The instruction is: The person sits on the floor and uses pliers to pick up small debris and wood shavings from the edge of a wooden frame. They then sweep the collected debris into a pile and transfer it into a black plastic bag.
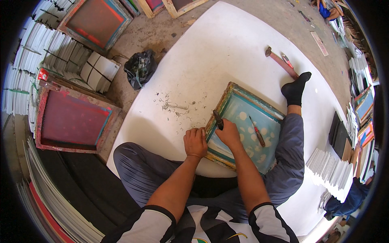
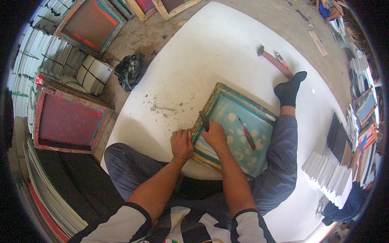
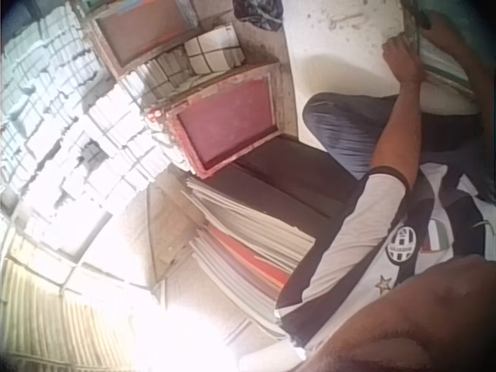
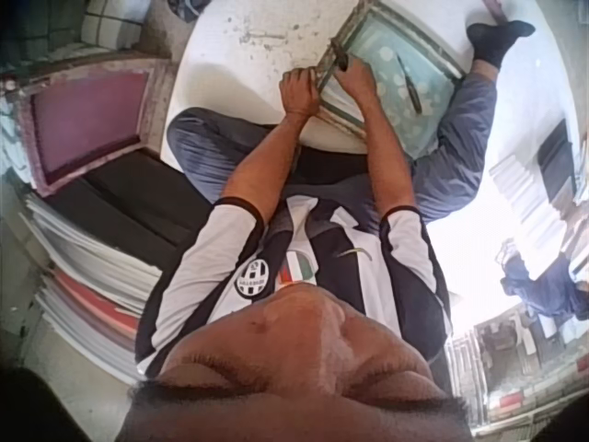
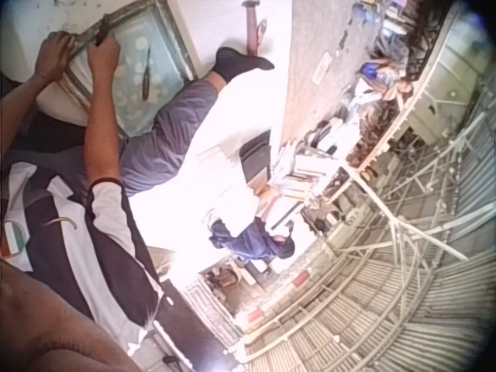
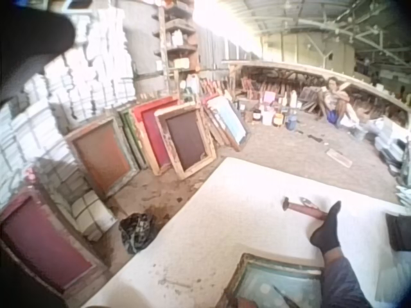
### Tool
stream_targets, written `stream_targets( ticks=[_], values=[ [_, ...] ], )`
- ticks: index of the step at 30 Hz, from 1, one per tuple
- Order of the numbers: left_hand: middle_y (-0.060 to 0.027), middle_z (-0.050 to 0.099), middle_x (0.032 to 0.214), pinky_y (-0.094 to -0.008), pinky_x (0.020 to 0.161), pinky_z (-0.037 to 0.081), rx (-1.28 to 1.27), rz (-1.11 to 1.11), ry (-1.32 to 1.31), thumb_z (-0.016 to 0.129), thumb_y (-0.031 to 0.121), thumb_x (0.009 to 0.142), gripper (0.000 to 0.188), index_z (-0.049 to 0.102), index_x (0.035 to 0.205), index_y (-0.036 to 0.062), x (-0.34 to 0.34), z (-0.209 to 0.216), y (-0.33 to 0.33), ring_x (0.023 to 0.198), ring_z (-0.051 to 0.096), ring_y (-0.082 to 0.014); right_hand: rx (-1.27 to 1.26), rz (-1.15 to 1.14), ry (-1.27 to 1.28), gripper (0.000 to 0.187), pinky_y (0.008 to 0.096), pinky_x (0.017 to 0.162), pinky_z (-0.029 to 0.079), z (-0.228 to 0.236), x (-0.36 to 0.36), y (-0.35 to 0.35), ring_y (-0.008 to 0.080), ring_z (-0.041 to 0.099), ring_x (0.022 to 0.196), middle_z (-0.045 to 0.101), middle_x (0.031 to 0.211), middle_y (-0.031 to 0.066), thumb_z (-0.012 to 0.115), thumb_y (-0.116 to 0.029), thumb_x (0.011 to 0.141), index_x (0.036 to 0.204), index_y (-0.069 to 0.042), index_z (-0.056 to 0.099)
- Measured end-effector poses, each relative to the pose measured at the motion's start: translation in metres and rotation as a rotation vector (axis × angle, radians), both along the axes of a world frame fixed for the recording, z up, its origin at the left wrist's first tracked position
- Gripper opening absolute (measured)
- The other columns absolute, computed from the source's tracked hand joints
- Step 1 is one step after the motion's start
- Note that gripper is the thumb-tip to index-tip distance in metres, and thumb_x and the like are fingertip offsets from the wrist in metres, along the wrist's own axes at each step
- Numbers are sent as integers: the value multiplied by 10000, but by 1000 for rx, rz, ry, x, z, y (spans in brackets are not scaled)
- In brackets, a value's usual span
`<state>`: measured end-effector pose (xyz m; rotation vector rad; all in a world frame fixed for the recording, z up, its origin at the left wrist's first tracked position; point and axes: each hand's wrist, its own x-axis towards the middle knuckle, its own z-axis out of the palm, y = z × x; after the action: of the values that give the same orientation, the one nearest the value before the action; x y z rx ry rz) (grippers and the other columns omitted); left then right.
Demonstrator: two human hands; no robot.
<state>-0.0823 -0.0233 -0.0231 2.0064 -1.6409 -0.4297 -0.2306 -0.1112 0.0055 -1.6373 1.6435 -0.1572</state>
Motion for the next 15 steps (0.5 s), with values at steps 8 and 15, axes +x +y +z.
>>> stream_targets(
  ticks=[8,15],
  values=[
    [-124,609,1073,-466,869,421,2,-29,-5,640,194,883,271,655,1120,64,3,-1,3,1028,543,-351,344,2,-379,318,449,699,572,33,28,-1,377,709,772,704,834,209,680,-272,894,992,29,648],
    [-124,601,1078,-476,870,416,14,-27,12,624,240,879,300,647,1123,67,4,-6,4,1039,537,-362,739,-385,-896,349,366,610,606,26,21,-6,249,729,714,717,861,152,482,-346,1077,1146,-12,559]
  ],
)
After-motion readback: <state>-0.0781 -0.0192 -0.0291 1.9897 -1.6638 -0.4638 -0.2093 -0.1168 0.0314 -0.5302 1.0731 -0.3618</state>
